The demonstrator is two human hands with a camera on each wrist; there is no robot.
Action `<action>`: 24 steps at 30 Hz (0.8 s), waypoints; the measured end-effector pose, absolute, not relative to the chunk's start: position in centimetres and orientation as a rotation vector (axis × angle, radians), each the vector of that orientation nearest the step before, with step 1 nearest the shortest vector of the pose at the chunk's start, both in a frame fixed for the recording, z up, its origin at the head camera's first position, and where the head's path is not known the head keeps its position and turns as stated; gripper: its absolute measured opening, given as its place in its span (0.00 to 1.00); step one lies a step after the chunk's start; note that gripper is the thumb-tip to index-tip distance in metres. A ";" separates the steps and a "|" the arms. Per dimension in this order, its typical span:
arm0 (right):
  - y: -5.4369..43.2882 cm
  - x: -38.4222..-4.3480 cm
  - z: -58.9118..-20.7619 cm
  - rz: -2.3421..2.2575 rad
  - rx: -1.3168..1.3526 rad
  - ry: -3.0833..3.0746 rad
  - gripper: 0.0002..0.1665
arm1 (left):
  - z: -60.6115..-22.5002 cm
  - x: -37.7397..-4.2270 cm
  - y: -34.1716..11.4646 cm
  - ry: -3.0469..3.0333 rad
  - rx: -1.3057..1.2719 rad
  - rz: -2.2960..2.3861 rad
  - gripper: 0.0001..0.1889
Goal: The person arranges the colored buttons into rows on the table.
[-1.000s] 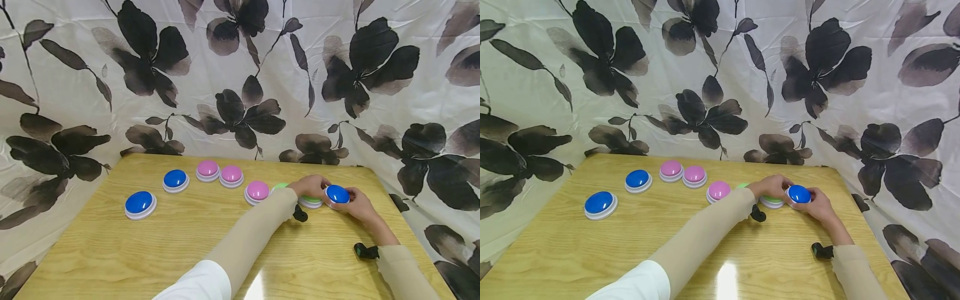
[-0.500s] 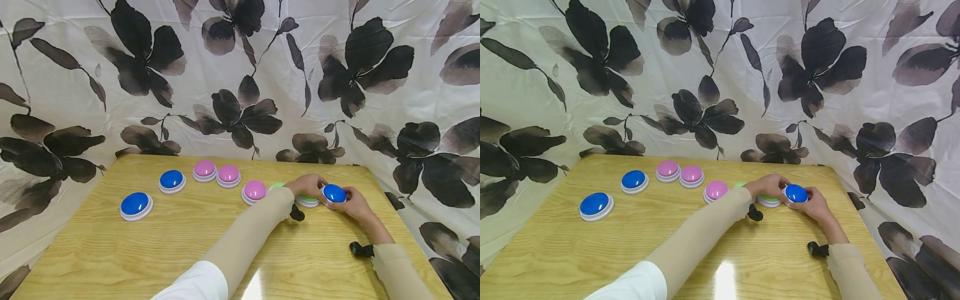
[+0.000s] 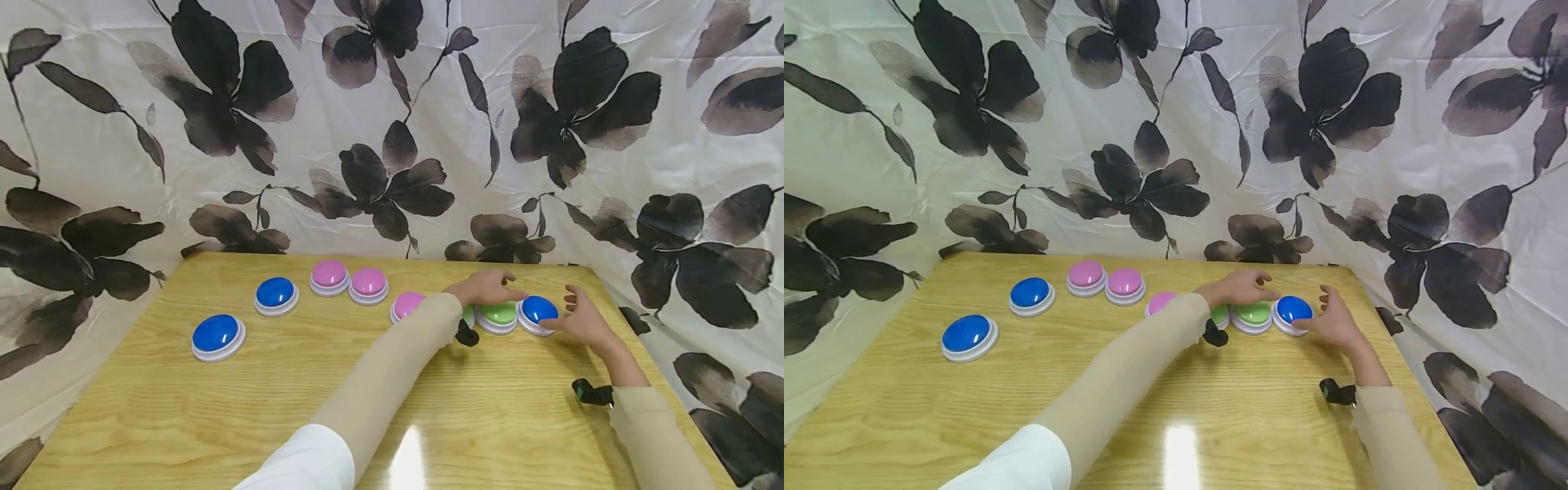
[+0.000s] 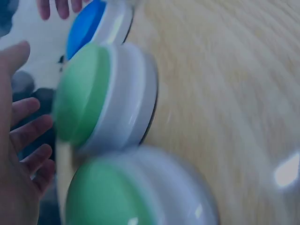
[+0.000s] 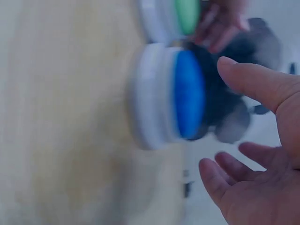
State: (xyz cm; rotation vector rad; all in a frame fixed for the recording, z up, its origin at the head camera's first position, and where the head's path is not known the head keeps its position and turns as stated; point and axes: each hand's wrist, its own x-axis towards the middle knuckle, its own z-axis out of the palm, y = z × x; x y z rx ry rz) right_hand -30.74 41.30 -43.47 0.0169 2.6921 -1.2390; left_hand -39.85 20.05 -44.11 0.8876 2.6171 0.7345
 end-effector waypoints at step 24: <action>32.5 -29.2 -34.4 -1.224 -0.511 2.731 0.32 | -38.9 -38.0 3.8 2.701 0.975 0.988 0.12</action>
